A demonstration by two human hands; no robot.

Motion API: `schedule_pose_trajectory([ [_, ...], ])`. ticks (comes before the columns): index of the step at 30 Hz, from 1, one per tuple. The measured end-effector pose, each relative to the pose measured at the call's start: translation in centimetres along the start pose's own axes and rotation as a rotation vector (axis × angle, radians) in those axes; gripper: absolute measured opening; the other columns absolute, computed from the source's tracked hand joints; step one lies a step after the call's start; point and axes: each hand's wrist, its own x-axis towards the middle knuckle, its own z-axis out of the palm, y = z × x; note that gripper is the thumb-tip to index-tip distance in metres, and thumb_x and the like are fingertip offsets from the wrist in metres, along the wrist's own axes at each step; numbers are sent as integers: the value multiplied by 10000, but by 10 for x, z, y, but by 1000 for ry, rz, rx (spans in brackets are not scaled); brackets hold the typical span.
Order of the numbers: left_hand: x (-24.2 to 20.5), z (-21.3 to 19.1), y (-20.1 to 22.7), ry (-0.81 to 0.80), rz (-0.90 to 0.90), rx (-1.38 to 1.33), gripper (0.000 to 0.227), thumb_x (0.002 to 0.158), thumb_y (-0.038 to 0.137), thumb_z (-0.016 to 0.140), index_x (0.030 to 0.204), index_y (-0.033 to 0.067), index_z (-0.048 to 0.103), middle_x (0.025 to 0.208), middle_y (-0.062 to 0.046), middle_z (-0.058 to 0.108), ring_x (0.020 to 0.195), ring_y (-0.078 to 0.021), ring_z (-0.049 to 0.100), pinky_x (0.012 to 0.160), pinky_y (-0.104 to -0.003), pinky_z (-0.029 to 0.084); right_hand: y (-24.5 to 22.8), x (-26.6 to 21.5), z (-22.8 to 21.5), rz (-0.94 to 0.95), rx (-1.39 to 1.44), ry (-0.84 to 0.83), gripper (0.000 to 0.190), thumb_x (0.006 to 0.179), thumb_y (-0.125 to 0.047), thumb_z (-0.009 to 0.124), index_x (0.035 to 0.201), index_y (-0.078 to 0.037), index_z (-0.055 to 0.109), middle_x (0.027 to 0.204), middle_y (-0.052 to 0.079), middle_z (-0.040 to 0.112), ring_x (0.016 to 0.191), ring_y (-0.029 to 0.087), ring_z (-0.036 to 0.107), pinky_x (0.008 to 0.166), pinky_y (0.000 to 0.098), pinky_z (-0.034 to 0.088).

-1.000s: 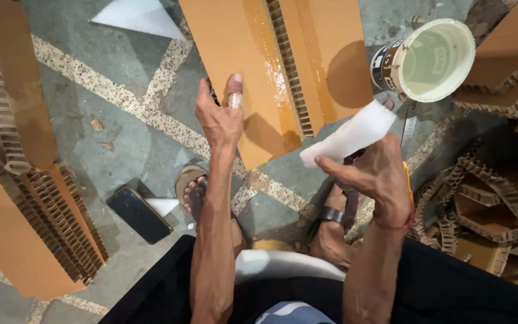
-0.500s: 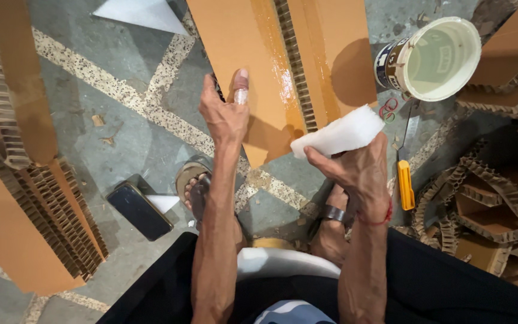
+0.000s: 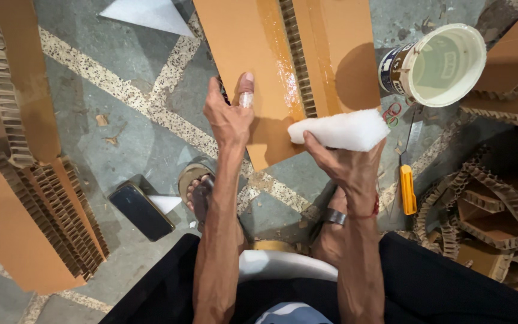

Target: The person assembles a cardboard structure by applying glue to the edges of corrugated cardboard pieces and joining them together. They use a foam brush to spread the glue and a rubber band to secure the assembled pieces.

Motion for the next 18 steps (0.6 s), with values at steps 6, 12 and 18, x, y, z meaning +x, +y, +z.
schedule_pose_trajectory([
  [6,-7,-10,23,-29,16,-240,487,936,364,712,1120,-69,585,921,-173,736,675,-247,756,471,-369,647,-1,18,16,-47,23,112,265,863,-200,911,952,-25,734,844,83,718,727,257,713,689,380,559],
  [12,-10,-16,31,-14,71,-97,479,966,396,727,1058,-59,606,852,-189,758,727,-275,768,612,-412,592,9,51,33,-171,-96,150,172,880,-171,874,926,-42,771,828,81,741,718,253,714,708,391,564],
  [18,-11,-14,25,-5,126,-104,521,955,421,742,1058,-67,594,867,-210,756,774,-321,779,673,-455,605,28,75,66,12,526,244,582,939,-282,871,1243,64,515,1035,78,677,892,208,726,803,335,643],
])
